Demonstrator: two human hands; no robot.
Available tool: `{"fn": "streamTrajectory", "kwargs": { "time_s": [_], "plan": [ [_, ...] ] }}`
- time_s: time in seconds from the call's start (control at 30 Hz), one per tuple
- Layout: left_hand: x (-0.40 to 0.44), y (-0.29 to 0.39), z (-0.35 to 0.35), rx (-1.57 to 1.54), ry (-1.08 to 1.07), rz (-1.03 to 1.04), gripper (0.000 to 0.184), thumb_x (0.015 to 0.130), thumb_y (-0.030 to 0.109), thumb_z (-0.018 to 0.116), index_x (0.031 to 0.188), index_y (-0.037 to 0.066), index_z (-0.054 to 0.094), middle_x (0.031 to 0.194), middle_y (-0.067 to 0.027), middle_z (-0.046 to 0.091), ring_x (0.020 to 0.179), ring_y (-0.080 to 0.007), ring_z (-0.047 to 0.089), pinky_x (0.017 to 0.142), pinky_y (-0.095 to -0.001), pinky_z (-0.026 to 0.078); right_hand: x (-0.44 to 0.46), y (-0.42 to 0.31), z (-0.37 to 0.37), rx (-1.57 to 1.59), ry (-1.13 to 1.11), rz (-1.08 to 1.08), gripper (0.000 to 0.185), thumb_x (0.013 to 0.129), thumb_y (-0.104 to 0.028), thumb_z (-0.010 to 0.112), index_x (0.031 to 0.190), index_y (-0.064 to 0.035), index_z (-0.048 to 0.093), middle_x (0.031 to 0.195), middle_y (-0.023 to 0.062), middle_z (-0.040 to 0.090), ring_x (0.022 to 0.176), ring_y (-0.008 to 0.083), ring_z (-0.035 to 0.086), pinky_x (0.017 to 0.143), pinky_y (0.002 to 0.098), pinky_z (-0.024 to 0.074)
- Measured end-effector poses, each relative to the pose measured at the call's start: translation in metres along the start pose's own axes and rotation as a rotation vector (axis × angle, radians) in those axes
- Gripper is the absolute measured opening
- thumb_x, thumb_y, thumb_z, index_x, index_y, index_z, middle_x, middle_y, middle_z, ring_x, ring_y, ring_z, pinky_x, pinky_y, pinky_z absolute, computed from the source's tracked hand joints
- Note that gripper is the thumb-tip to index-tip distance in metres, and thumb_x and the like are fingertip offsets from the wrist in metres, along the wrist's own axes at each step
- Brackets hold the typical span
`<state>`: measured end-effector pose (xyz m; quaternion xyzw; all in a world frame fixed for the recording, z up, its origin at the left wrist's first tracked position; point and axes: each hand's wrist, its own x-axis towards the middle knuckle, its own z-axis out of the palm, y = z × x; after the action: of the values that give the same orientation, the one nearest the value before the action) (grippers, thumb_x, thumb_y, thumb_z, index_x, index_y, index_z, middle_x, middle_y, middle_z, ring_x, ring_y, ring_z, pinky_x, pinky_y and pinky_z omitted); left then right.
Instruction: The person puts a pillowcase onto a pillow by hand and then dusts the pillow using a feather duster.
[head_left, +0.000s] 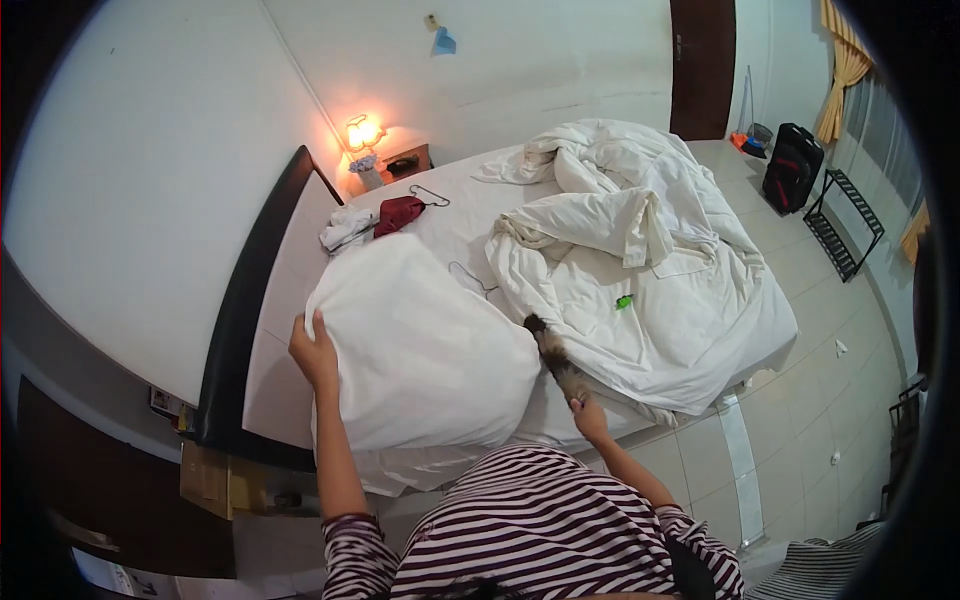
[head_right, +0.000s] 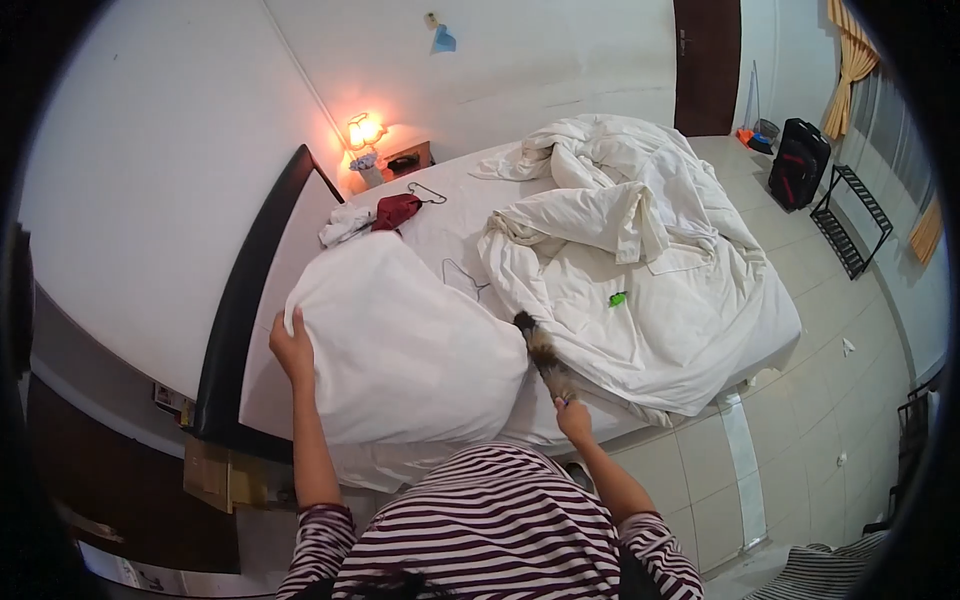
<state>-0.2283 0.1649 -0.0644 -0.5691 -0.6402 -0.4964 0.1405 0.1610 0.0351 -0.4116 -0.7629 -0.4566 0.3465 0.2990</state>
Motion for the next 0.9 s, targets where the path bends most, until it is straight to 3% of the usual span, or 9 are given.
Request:
{"fn": "streamTrajectory", "kwargs": {
  "time_s": [0.07, 0.23, 0.33, 0.4, 0.5, 0.6, 0.67, 0.77, 0.9],
  "plan": [
    [-0.005, -0.017, -0.011, -0.021, -0.031, -0.059, 0.032, 0.092, 0.024, 0.06, 0.098, -0.007, 0.061, 0.087, -0.0266, 0.065, 0.082, -0.0434, 0.062, 0.074, -0.0456, 0.047, -0.013, -0.051, -0.041, -0.013, 0.162, -0.227, 0.045, 0.094, -0.039, 0.053, 0.079, 0.0029, 0.062, 0.074, 0.0282, 0.061, 0.074, 0.046, 0.061, 0.065, 0.0529, 0.0458],
    [-0.02, -0.053, -0.018, -0.029, -0.162, -0.203, 0.044, 0.087, 0.034, 0.066, 0.105, -0.007, 0.06, 0.092, -0.0252, 0.067, 0.086, -0.0409, 0.064, 0.08, -0.0439, 0.048, -0.044, -0.225, -0.079, 0.183, 0.09, -0.551, 0.035, 0.096, -0.032, 0.053, 0.102, 0.0019, 0.059, 0.072, 0.0247, 0.061, 0.069, 0.044, 0.059, 0.06, 0.0491, 0.0447],
    [-0.022, -0.041, -0.033, -0.048, -0.368, -0.313, 0.053, 0.081, 0.041, 0.072, 0.1, -0.008, 0.063, 0.092, -0.0237, 0.068, 0.087, -0.0386, 0.066, 0.08, -0.0425, 0.049, -0.058, -0.25, -0.068, 0.261, 0.063, -0.838, 0.032, 0.095, -0.029, 0.056, 0.107, 0.0006, 0.057, 0.077, 0.0233, 0.063, 0.07, 0.0425, 0.06, 0.061, 0.0484, 0.046],
    [-0.026, -0.033, -0.048, -0.033, -0.503, -0.342, 0.057, 0.077, 0.044, 0.076, 0.094, -0.009, 0.065, 0.09, -0.0232, 0.069, 0.085, -0.0375, 0.067, 0.079, -0.0418, 0.05, -0.044, -0.206, -0.029, 0.114, 0.026, -0.691, 0.033, 0.095, -0.032, 0.055, 0.104, -0.0007, 0.06, 0.077, 0.0241, 0.063, 0.074, 0.0426, 0.061, 0.065, 0.0483, 0.0481],
    [-0.04, -0.071, -0.053, 0.152, -0.607, -0.344, 0.057, 0.077, 0.045, 0.075, 0.084, -0.01, 0.066, 0.081, -0.0274, 0.067, 0.079, -0.0394, 0.067, 0.074, -0.0432, 0.05, -0.005, -0.066, 0.033, -0.194, -0.1, -0.178, 0.042, 0.095, -0.039, 0.052, 0.093, 0.0006, 0.064, 0.079, 0.0273, 0.064, 0.079, 0.044, 0.062, 0.068, 0.048, 0.0499],
    [-0.049, -0.076, -0.061, 0.201, -0.617, -0.353, 0.057, 0.081, 0.045, 0.071, 0.088, -0.011, 0.065, 0.08, -0.0303, 0.064, 0.079, -0.0395, 0.066, 0.072, -0.0439, 0.049, 0.038, 0.08, 0.055, -0.275, 0.078, -0.002, 0.049, 0.095, -0.044, 0.049, 0.086, 0.0023, 0.065, 0.068, 0.0245, 0.064, 0.06, 0.0401, 0.064, 0.054, 0.0477, 0.0502],
    [-0.043, -0.071, -0.061, 0.15, -0.604, -0.354, 0.055, 0.084, 0.044, 0.067, 0.092, -0.011, 0.063, 0.082, -0.0298, 0.064, 0.08, -0.0378, 0.065, 0.073, -0.0436, 0.048, 0.024, 0.056, 0.005, -0.112, -0.04, 0.053, 0.051, 0.095, -0.045, 0.05, 0.084, 0.0025, 0.064, 0.058, 0.0166, 0.06, 0.044, 0.0285, 0.059, 0.04, 0.0407, 0.0455],
    [-0.023, -0.038, -0.063, -0.084, -0.63, -0.425, 0.053, 0.09, 0.042, 0.062, 0.098, -0.01, 0.062, 0.086, -0.0238, 0.065, 0.081, -0.0318, 0.064, 0.074, -0.0411, 0.048, -0.006, -0.015, -0.046, 0.107, -0.141, 0.17, 0.051, 0.095, -0.046, 0.051, 0.082, 0.0016, 0.061, 0.052, 0.0077, 0.05, 0.038, 0.0176, 0.052, 0.033, 0.0331, 0.0386],
    [0.003, 0.035, -0.034, -0.496, -0.743, -0.715, 0.05, 0.092, 0.038, 0.061, 0.11, -0.008, 0.057, 0.093, -0.0105, 0.062, 0.083, -0.019, 0.06, 0.073, -0.0351, 0.05, -0.022, -0.066, -0.059, 0.31, -0.125, 0.139, 0.046, 0.095, -0.043, 0.05, 0.085, 0.0002, 0.06, 0.052, 0.0026, 0.044, 0.036, 0.0145, 0.048, 0.032, 0.0309, 0.0357]
  ]
}}
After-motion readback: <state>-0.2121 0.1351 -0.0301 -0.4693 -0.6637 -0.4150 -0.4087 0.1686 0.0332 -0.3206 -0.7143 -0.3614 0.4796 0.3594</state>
